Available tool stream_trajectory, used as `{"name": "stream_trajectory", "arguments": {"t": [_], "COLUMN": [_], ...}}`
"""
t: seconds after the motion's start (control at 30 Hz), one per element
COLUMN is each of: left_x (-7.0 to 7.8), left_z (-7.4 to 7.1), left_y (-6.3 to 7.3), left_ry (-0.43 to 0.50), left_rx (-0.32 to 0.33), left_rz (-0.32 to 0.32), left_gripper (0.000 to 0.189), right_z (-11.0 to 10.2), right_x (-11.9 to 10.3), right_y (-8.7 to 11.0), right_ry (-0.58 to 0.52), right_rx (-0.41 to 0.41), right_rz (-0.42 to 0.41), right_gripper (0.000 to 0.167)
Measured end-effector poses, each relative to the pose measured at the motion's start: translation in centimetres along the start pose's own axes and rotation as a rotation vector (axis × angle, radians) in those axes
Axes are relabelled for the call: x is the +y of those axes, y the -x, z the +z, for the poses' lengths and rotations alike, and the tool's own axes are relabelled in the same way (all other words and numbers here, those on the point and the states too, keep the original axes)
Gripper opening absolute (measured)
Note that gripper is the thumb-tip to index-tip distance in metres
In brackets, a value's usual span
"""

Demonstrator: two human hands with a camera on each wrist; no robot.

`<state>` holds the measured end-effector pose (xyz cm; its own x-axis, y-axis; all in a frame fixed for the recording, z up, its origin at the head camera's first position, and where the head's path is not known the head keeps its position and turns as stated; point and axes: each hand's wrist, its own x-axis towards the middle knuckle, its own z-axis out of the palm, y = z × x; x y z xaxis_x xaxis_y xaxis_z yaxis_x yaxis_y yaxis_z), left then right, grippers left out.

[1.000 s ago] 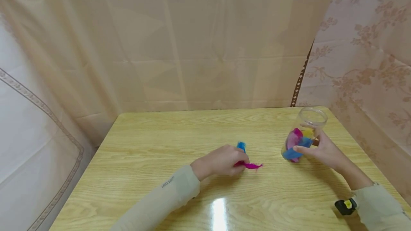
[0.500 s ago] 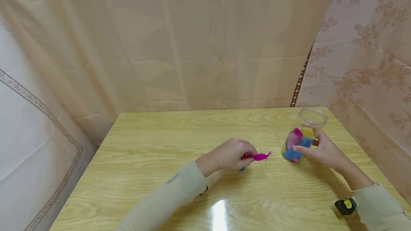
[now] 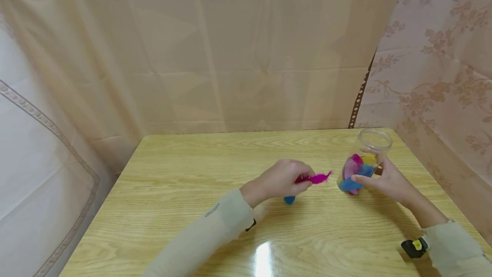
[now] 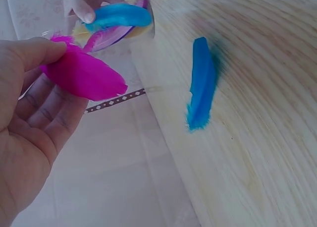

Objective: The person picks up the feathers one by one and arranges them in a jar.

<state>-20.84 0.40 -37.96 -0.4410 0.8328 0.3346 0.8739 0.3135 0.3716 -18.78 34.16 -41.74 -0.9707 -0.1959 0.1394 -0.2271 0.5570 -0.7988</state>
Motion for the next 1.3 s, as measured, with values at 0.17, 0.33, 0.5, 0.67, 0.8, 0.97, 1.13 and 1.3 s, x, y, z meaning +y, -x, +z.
{"name": "stream_trajectory", "arguments": {"t": [0.17,0.33,0.5,0.67,0.8,0.97,1.13,1.3], "left_x": [0.3,0.8,0.9,0.8,0.7,0.7,1.0,1.3], "left_z": [-0.1,-0.2,-0.5,-0.9,-0.9,-0.6,-0.6,-0.7], "left_y": [-0.8,-1.5,-2.2,-2.9,-3.4,-4.2,-5.0,-5.8], "left_ry": [-0.002,0.024,0.084,0.170,0.306,0.523,0.645,0.709], "left_rx": [0.007,0.023,0.060,0.108,0.155,0.216,0.265,0.267], "left_rz": [-0.008,-0.059,-0.109,-0.160,-0.211,-0.286,-0.315,-0.318], "left_gripper": [0.013,0.014,0.013,0.011,0.012,0.017,0.020,0.019], "right_z": [0.0,0.1,0.2,0.1,0.2,0.1,0.0,0.0], "right_x": [0.0,0.0,0.0,0.0,0.0,0.0,0.1,0.1], "right_y": [0.0,-0.1,-0.2,-0.1,-0.2,-0.2,-0.4,-0.4], "right_ry": [-0.001,0.000,0.002,0.008,0.003,-0.001,0.001,-0.010], "right_rx": [0.005,0.009,0.013,0.015,0.014,0.006,0.009,0.006], "right_rz": [-0.002,-0.018,-0.030,-0.016,-0.014,-0.007,-0.018,-0.029], "right_gripper": [0.086,0.087,0.086,0.086,0.086,0.086,0.088,0.087]}}
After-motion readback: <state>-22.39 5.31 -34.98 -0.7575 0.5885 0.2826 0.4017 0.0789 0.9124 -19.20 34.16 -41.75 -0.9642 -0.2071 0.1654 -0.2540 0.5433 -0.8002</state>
